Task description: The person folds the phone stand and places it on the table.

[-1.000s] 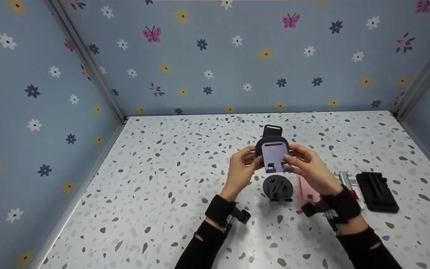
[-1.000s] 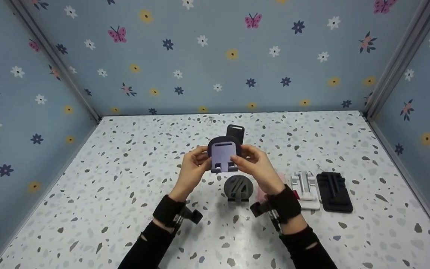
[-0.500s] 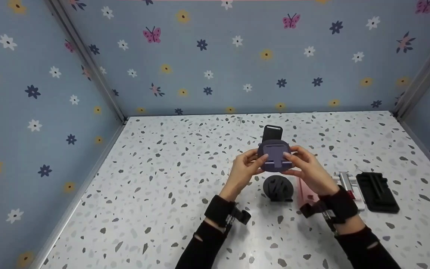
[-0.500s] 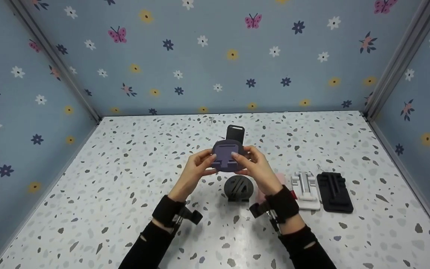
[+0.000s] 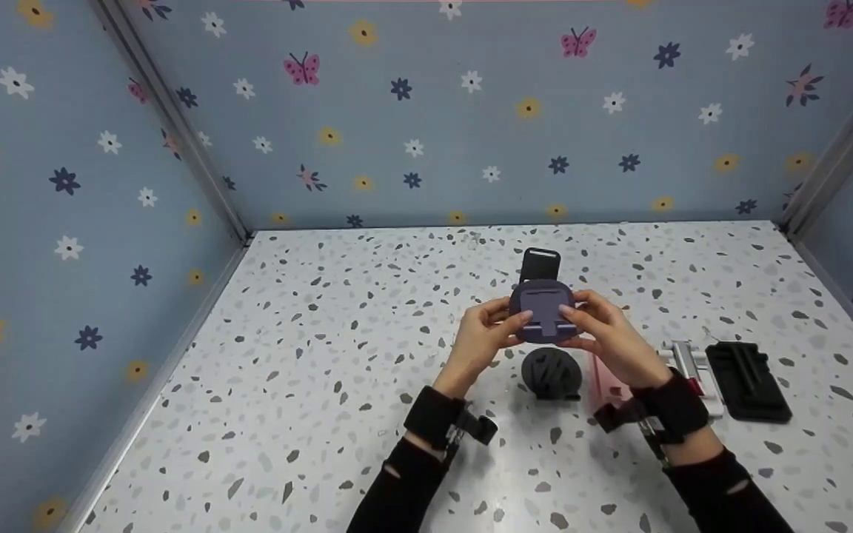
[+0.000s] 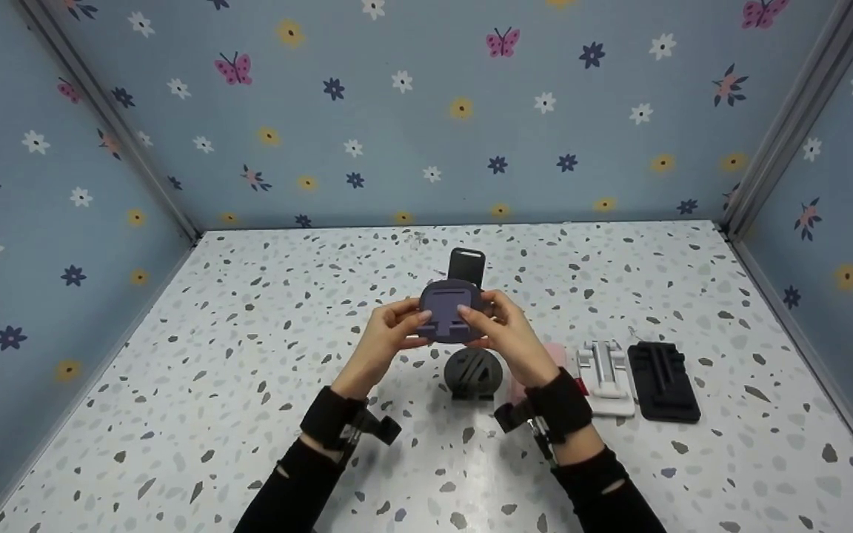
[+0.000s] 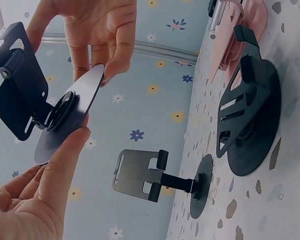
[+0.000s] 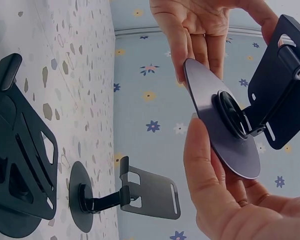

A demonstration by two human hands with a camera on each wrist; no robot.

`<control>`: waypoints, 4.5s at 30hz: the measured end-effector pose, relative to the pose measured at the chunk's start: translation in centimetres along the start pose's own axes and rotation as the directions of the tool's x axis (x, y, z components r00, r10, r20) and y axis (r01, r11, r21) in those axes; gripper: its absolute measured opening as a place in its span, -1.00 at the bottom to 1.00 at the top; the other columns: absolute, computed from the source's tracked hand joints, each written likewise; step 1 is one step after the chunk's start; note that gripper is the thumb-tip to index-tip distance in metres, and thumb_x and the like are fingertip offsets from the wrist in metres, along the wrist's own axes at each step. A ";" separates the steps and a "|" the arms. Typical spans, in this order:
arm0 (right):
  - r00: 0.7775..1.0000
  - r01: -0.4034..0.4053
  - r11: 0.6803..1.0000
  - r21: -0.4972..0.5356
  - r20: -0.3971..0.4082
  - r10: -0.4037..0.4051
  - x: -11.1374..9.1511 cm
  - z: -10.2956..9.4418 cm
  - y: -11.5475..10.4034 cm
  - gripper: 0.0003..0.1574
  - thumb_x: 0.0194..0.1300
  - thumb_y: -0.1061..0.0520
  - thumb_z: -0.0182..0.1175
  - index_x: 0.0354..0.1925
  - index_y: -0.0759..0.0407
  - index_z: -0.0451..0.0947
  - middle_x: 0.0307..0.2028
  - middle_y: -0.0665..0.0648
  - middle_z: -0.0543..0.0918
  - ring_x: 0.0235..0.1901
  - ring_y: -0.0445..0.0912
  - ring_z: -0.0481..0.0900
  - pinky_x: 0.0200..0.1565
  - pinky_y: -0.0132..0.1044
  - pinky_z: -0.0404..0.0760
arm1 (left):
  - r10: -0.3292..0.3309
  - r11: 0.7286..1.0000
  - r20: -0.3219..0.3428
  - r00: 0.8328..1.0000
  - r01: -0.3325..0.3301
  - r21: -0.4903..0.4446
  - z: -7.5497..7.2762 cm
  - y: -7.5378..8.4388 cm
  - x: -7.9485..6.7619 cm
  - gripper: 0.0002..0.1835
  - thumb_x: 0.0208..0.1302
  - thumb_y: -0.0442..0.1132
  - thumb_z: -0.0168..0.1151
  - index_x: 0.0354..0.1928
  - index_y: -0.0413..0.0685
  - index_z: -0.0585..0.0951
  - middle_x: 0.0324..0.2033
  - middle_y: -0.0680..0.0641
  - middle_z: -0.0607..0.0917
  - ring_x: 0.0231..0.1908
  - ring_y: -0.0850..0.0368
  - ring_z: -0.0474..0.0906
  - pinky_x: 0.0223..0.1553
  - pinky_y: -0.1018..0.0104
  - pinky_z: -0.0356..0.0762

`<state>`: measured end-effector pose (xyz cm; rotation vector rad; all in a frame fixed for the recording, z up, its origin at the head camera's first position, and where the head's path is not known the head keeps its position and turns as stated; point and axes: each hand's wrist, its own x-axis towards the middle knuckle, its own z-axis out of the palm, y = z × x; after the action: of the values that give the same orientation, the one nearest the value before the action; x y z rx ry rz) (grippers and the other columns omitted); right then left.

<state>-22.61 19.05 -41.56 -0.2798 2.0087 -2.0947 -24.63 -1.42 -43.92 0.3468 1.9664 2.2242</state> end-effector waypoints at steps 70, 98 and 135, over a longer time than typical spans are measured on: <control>0.999 0.004 0.996 -0.094 0.035 -0.001 0.1 -0.3 0.6 -0.50 0.38 0.26 0.18 0.17 0.43 0.26 -0.18 0.12 0.55 -0.27 -0.15 0.67 -0.08 -0.26 0.74 | -0.034 0.997 -0.011 0.999 0.034 0.063 -0.4 -0.1 0.0 -0.74 0.17 -0.37 0.36 -0.12 -0.40 0.63 -0.37 -0.12 0.74 -0.53 0.23 0.68 -0.49 0.41 0.69; 0.954 0.164 0.574 -0.802 -0.020 -0.300 -1.5 -0.9 1.7 -0.32 0.52 0.06 0.00 0.48 0.24 0.16 0.44 0.38 0.26 0.44 0.34 0.14 0.43 0.33 0.08 | -0.121 0.989 -0.028 0.992 0.123 0.081 -3.1 -0.9 -0.3 -0.68 0.22 -0.39 0.32 0.00 -0.39 0.61 -0.18 -0.34 0.75 -0.39 0.11 0.75 -0.28 0.31 0.76; 0.965 0.034 0.277 -0.960 -0.041 -0.259 -1.8 -2.1 3.6 -0.20 0.47 0.04 0.07 0.53 0.16 0.05 0.52 0.35 0.04 0.52 0.34 -0.13 0.37 0.51 -0.10 | -0.265 0.843 -0.072 0.962 0.267 0.466 -7.0 -4.4 -2.9 -0.61 0.19 -0.26 0.36 -0.02 -0.39 0.61 -0.23 -0.29 0.76 -0.30 0.05 0.72 -0.23 0.29 0.74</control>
<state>-21.36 21.49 -45.20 -0.4638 3.2502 -0.6010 -23.89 -8.28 -49.30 0.1062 2.3792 1.5614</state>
